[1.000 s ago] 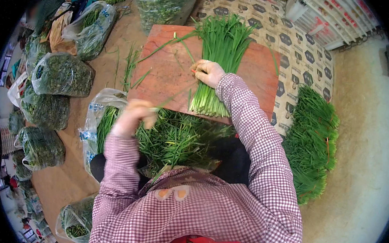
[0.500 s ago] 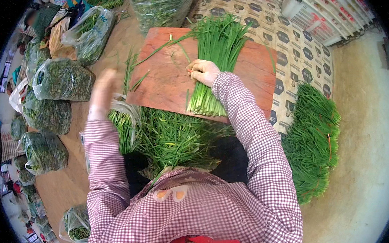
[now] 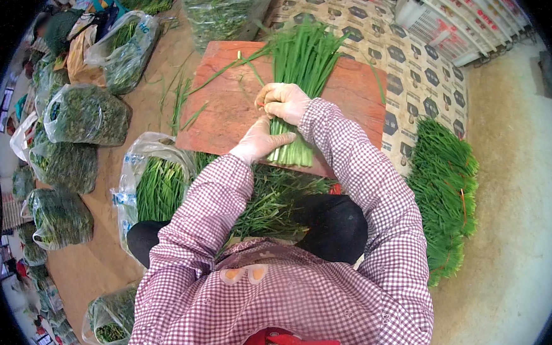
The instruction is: The person sorts green onions from a plastic bag by hand, removes yellowed leaves, and ties them into bundles with red string.
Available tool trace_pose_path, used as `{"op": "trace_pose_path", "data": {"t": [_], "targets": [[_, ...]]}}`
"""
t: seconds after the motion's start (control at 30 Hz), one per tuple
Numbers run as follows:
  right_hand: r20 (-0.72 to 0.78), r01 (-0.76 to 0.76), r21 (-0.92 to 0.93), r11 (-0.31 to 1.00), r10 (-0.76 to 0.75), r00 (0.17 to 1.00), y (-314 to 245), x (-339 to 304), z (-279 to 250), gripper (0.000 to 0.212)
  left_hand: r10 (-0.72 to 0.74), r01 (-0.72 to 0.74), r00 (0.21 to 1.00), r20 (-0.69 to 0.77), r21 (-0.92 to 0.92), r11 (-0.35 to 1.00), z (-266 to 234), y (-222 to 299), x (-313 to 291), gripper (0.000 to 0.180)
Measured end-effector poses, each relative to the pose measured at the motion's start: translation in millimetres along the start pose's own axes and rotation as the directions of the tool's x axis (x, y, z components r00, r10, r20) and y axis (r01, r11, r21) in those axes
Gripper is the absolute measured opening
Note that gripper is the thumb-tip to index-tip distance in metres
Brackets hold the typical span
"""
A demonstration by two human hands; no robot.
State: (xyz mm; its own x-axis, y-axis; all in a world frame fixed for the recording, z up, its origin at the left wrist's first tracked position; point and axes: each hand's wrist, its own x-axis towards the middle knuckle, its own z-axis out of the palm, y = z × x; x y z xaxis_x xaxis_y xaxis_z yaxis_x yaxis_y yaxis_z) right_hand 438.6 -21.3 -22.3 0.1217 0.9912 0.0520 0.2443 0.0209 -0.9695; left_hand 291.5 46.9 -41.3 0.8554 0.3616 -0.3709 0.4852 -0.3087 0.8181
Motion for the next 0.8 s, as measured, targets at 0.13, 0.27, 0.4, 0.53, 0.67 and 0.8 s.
{"op": "trace_pose_path", "data": {"t": [0.13,0.27,0.4,0.53,0.67,0.8], "targets": [[-0.128,0.049,0.262,0.964,-0.016,0.992,-35.5,-5.1,11.7,0.012,0.042,-0.055,0.998,0.039,0.433,0.9,-45.6,15.3,-6.7,0.086],[-0.263,0.06,0.389,0.919,0.048,0.964,-35.2,-10.5,21.6,0.014,0.042,-0.122,0.992,0.122,0.772,0.623,-76.1,42.2,-18.9,0.089],[-0.382,0.053,0.451,0.891,0.139,0.913,3.4,-9.6,34.2,0.014,0.004,-0.043,0.999,0.045,0.922,0.385,-61.1,45.5,-22.0,0.115],[-0.357,0.009,0.522,0.853,0.209,0.91,6.1,0.6,55.5,0.012,-0.074,0.125,0.991,-0.11,0.963,0.24,-23.9,17.9,-25.0,0.128],[-0.295,0.016,0.466,0.885,0.139,0.945,9.6,5.0,63.2,0.01,-0.061,0.159,0.987,-0.148,0.951,0.265,-10.3,7.6,-18.0,0.122],[-0.347,0.165,-0.012,0.986,-0.159,0.924,-0.7,-0.1,71.4,0.011,0.167,0.106,0.969,-0.184,0.914,0.391,-15.1,-23.3,-13.0,0.101]]}}
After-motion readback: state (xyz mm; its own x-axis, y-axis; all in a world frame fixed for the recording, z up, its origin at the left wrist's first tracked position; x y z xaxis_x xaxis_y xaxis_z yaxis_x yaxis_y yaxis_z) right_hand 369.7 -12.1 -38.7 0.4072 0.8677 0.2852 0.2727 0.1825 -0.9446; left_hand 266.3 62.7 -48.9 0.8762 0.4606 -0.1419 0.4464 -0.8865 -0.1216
